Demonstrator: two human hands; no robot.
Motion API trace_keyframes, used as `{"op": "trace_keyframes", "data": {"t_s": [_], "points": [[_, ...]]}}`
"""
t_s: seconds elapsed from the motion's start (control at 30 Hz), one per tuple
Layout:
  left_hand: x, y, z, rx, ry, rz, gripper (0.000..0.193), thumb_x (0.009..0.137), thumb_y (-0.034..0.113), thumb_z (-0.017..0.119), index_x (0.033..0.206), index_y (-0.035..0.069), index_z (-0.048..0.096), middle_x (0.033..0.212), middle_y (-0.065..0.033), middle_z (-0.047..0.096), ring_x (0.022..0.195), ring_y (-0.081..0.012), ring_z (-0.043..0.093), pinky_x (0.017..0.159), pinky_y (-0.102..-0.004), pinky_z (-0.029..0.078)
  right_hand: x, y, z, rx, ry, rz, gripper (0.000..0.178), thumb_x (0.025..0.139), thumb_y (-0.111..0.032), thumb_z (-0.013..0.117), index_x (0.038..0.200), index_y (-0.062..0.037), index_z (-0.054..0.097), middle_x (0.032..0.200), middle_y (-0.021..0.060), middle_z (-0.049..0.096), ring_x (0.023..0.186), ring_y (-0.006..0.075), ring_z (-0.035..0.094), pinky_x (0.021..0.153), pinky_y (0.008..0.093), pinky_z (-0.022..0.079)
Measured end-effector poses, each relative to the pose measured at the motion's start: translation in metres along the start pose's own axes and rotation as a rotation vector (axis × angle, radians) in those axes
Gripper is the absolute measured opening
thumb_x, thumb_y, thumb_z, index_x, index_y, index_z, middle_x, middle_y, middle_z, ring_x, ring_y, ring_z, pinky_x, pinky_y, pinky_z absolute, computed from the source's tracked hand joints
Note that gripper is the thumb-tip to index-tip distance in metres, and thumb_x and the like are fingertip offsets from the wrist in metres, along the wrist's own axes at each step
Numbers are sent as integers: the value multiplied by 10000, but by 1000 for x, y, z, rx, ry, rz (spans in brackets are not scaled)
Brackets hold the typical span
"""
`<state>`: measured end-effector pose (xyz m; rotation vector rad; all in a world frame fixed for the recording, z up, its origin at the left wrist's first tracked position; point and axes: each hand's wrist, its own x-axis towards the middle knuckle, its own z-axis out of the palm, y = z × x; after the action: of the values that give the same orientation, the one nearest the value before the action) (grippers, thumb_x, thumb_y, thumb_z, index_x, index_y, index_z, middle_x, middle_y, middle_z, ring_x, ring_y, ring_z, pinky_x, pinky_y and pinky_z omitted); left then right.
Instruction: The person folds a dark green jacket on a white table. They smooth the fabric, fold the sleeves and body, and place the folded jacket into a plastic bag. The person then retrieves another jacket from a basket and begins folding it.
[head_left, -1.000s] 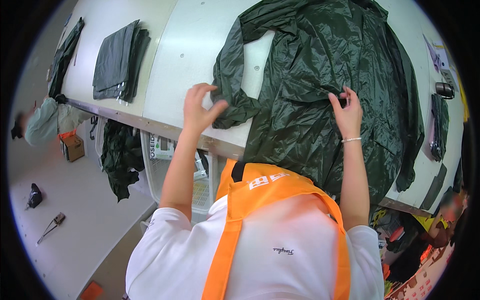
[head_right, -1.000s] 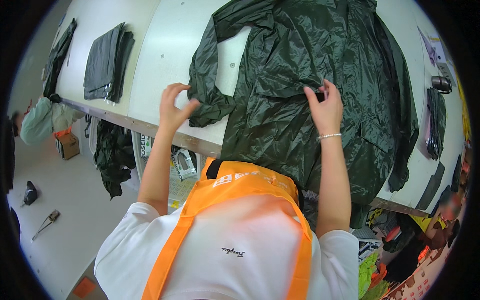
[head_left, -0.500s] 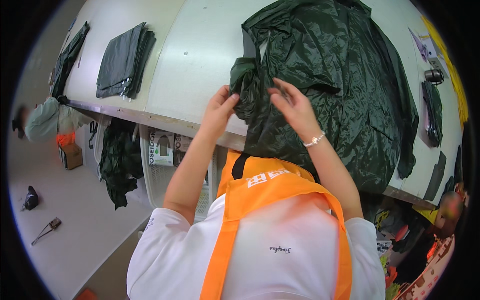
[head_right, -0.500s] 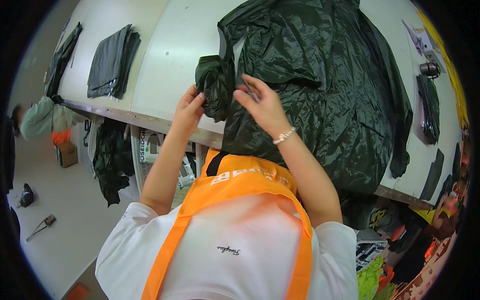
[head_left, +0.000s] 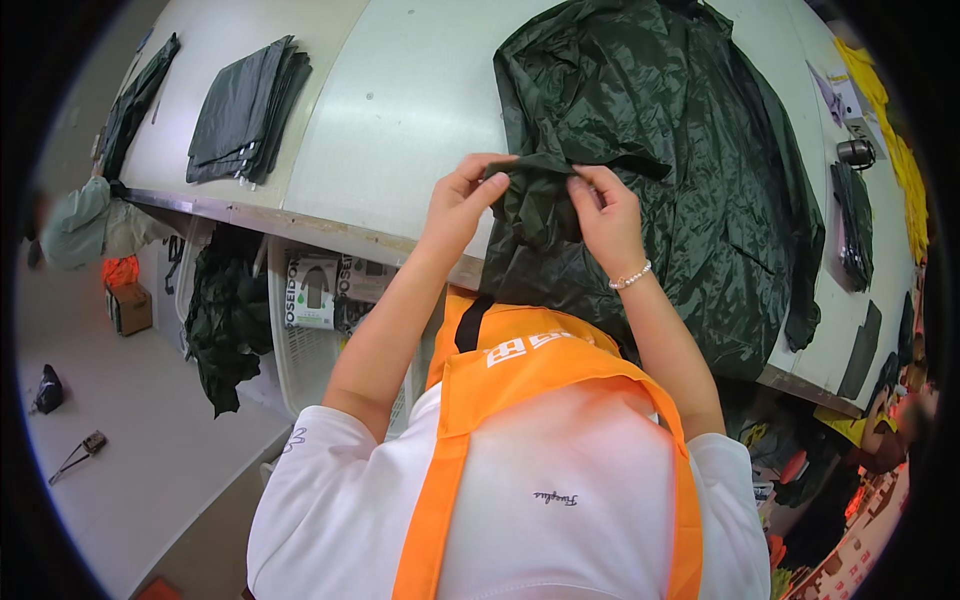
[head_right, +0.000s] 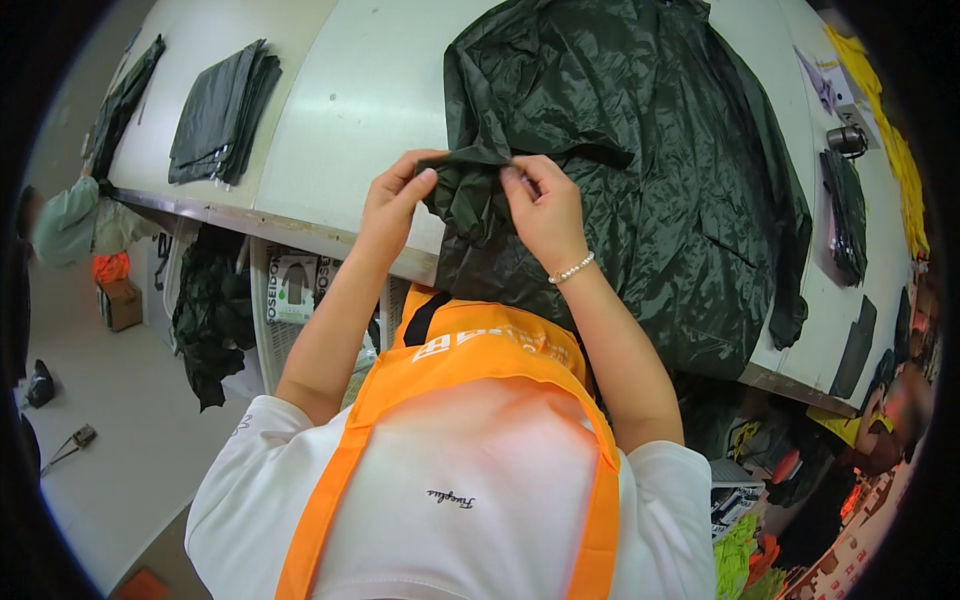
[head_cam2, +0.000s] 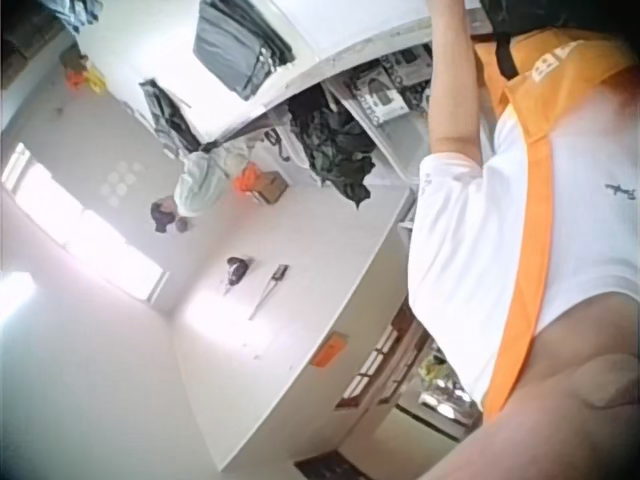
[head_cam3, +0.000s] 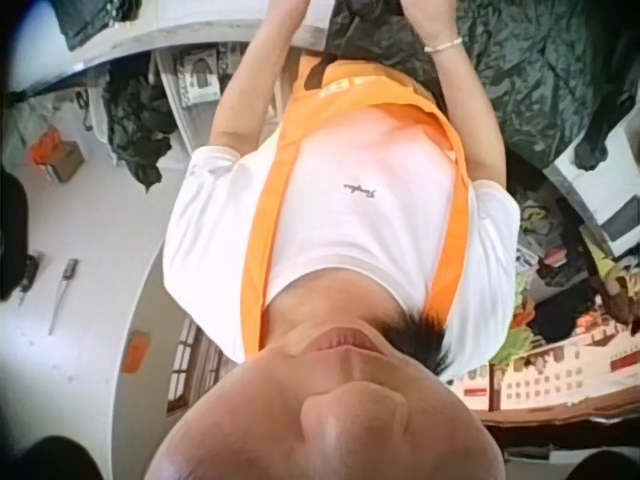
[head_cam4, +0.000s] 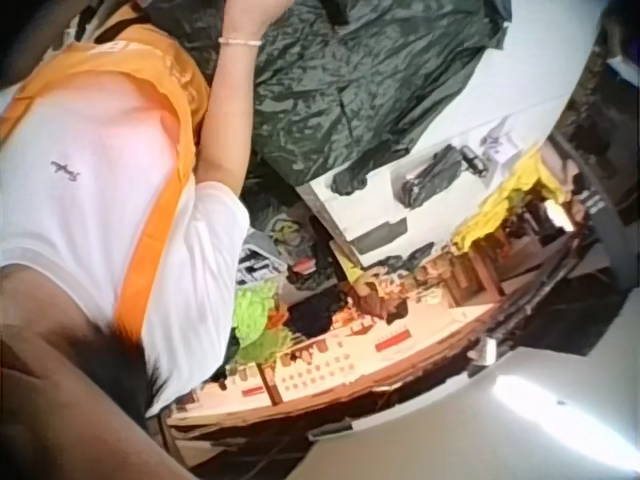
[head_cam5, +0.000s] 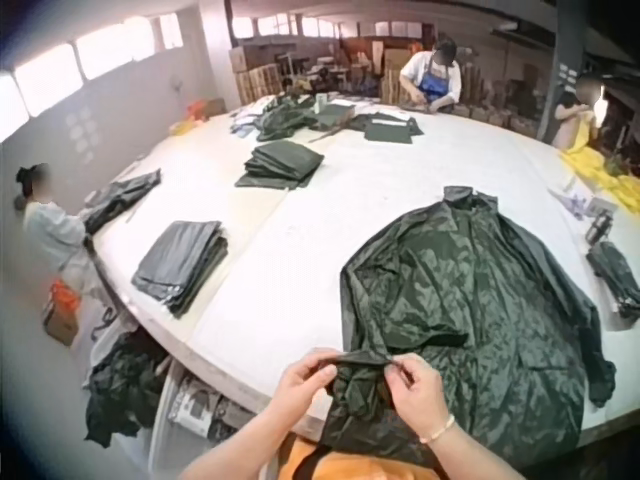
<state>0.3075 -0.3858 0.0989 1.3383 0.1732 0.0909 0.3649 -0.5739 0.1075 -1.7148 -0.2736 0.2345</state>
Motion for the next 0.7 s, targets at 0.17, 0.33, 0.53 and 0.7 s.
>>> {"op": "trace_keyframes", "data": {"t_s": [0.17,0.33,0.53,0.7], "points": [[4,11,0,-14,-8,-115,234,875,126,612,1051,-25,644,888,-21,646,793,-67,583,703,-199,461,4,-18,-12,198,-96,182,90,889,-76,591,911,1,632,773,-39,588,655,3,475,582,163,395],[7,5,-11,-365,-205,-386,139,905,192,576,881,61,618,782,34,608,697,-40,554,622,-191,433,9,-23,-32,390,-310,444,156,887,-193,591,820,-58,632,694,-72,552,604,11,453,525,166,337],[9,16,7,-335,-98,-269,117,924,164,554,891,63,605,798,29,604,726,-36,548,653,-186,432,7,-4,-22,62,-84,124,139,842,-155,675,826,-26,629,697,-57,569,593,15,409,515,181,336],[7,20,11,-25,-87,-205,126,914,122,570,909,7,621,798,14,622,718,-37,549,642,-187,438,-10,-41,-16,-176,-31,-64,175,749,-122,764,787,-9,635,687,-5,587,593,50,456,533,213,379]]}}
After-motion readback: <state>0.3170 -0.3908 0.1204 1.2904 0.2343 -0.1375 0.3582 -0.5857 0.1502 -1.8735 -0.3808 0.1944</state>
